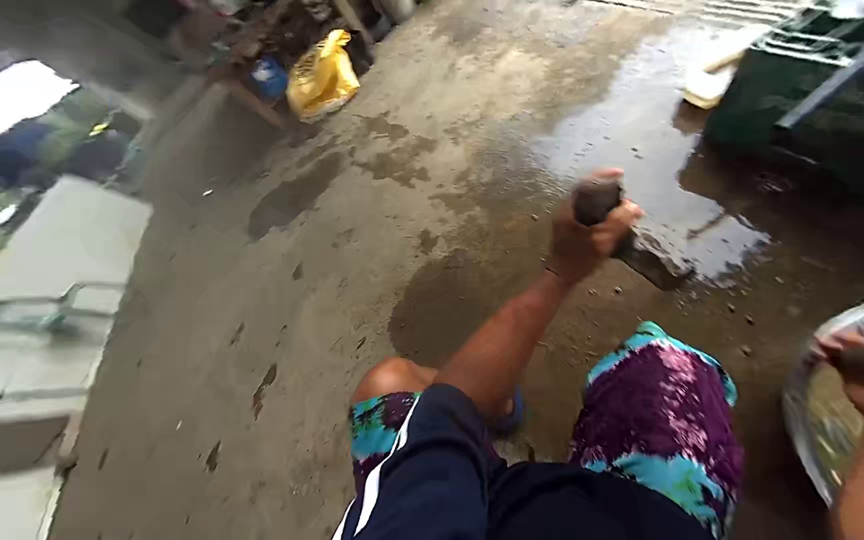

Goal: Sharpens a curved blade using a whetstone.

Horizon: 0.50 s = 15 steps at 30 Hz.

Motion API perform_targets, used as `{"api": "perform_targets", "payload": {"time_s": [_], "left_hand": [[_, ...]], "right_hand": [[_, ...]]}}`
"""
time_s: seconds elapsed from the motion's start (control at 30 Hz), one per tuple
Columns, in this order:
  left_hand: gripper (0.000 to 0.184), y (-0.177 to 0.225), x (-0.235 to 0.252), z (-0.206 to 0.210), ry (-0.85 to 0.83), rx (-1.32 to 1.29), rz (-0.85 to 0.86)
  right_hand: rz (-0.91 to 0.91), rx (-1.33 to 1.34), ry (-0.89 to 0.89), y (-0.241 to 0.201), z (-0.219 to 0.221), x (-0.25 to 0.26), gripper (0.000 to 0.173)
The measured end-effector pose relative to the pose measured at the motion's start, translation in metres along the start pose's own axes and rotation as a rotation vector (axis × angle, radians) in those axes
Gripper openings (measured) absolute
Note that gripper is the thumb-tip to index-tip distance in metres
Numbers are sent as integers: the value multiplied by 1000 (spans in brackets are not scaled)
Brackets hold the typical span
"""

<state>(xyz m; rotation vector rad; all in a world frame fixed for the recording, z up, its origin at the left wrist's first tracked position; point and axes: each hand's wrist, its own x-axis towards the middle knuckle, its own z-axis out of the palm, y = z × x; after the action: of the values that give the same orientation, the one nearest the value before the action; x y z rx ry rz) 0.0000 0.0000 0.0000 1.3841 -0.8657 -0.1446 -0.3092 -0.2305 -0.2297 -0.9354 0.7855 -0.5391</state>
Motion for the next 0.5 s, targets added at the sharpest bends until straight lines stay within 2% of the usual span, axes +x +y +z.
{"api": "perform_targets", "payload": {"time_s": [0.1, 0.17, 0.23, 0.3, 0.37, 0.4, 0.43, 0.5], "left_hand": [[31, -19, 12, -8, -57, -189, -27], [28, -28, 23, -12, -101, -325, -90], [26, -32, 31, -15, -101, -322, -106], [22, -35, 36, -19, -73, -289, -81], [20, -39, 37, -25, -35, -258, -79], [19, -42, 35, -29, -3, -243, -88], [19, -45, 33, -34, 23, -230, -98], [20, -54, 26, -49, 48, -223, -107]], "right_hand": [[-8, -194, -4, -30, 89, -1, 30], [50, -358, -100, -18, 124, 9, 41], [77, -551, -213, -3, 159, 17, 56], [2, -807, -304, 15, 188, 19, 70], [-143, -987, -351, 45, 199, 19, 74], [-153, -1042, -350, 61, 196, 22, 75], [-93, -1080, -337, 75, 188, 29, 74], [160, -1097, -249, 106, 162, 52, 75]]}}
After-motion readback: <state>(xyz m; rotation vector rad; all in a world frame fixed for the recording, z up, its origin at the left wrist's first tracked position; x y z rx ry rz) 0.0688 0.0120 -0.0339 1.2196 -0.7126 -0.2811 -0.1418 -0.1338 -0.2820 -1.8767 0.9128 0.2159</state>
